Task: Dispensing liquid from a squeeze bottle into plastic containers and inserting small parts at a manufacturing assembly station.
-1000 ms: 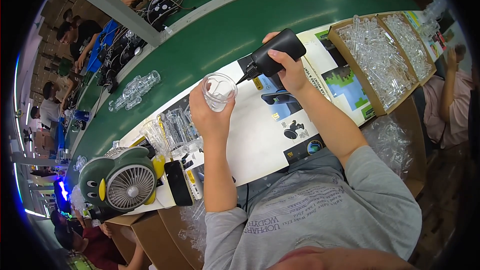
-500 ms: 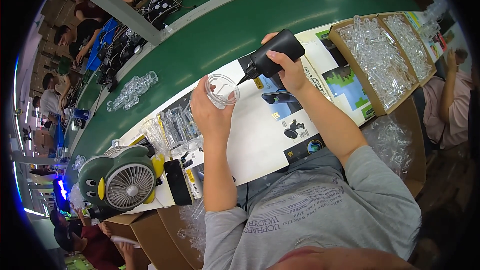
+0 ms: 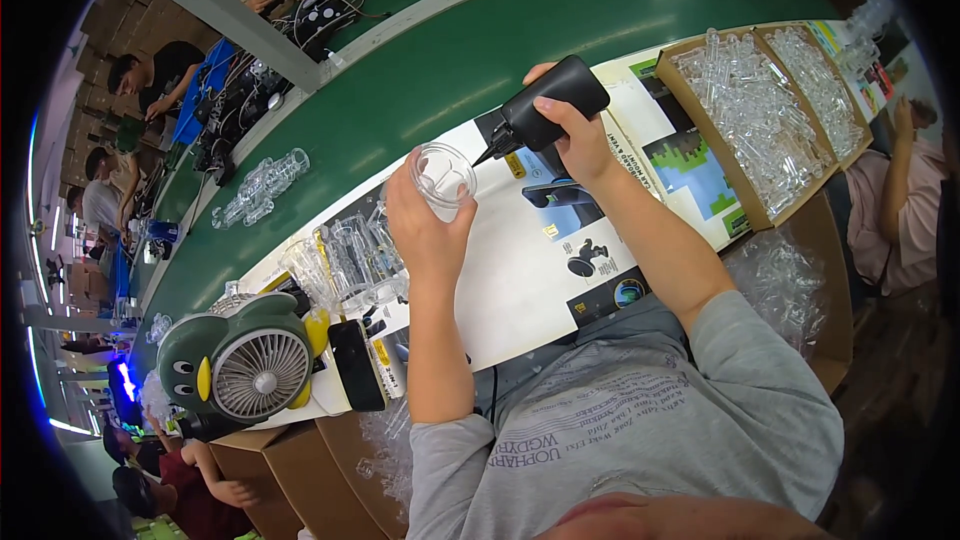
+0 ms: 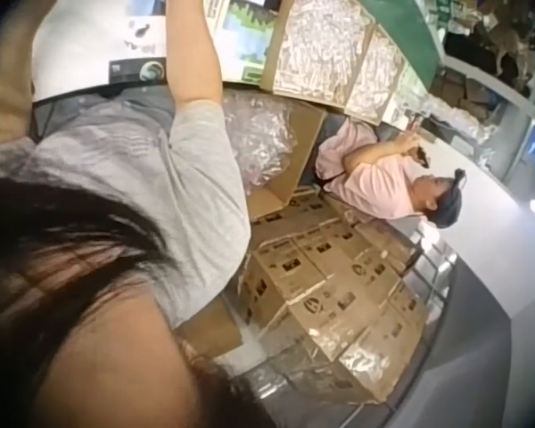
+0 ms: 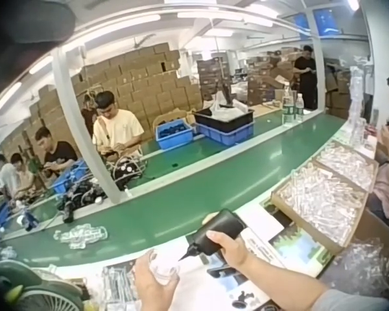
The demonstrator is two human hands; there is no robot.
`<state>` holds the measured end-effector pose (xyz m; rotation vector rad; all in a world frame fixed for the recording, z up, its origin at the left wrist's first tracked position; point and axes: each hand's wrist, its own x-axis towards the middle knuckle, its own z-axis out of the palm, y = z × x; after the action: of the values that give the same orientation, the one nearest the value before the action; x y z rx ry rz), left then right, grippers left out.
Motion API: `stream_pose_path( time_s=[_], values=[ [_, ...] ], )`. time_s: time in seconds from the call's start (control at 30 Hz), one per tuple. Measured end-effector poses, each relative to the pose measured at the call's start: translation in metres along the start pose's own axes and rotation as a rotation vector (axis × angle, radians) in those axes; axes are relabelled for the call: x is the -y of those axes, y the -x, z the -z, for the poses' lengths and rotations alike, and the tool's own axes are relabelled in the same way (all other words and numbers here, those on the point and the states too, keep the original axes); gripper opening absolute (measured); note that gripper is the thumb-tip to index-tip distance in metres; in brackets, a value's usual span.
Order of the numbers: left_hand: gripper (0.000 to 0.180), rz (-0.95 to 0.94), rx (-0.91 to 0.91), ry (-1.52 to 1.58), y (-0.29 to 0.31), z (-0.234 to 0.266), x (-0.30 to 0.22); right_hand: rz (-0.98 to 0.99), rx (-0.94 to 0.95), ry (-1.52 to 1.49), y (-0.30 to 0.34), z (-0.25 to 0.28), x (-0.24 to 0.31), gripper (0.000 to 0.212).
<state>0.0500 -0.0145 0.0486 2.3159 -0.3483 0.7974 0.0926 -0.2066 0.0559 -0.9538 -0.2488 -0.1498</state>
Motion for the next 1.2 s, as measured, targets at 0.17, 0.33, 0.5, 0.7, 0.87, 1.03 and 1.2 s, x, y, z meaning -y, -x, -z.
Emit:
stream_pose_path(
  time_s=[0.17,0.33,0.5,0.7,0.87,1.03,1.2],
  values=[
    [0.062,0.017,0.027,-0.021,0.001,0.001,-0.004,0.008,-0.003,-0.003,-0.001,0.0,-0.001,0.03],
    [0.057,0.028,0.04,0.023,0.002,-0.001,0.0,0.0,-0.002,0.01,0.0,-0.001,-0.001,0.03],
    [0.052,0.035,0.004,0.023,0.002,0.0,-0.001,0.012,-0.011,0.0,0.0,-0.002,-0.001,0.03],
    [0.048,0.034,0.045,0.027,0.0,0.002,-0.004,0.016,-0.022,-0.002,0.0,-0.002,-0.001,0.029],
    [0.042,0.055,0.002,0.105,0.003,-0.002,0.005,0.009,-0.026,0.019,-0.001,0.0,-0.001,0.028],
    [0.035,0.117,0.022,0.119,0.003,-0.003,0.004,0.03,-0.032,0.028,-0.001,0.0,-0.001,0.028],
    [0.039,0.026,0.024,0.093,-0.005,0.007,0.0,0.029,-0.043,0.027,-0.001,0.0,-0.002,0.028]
  ],
)
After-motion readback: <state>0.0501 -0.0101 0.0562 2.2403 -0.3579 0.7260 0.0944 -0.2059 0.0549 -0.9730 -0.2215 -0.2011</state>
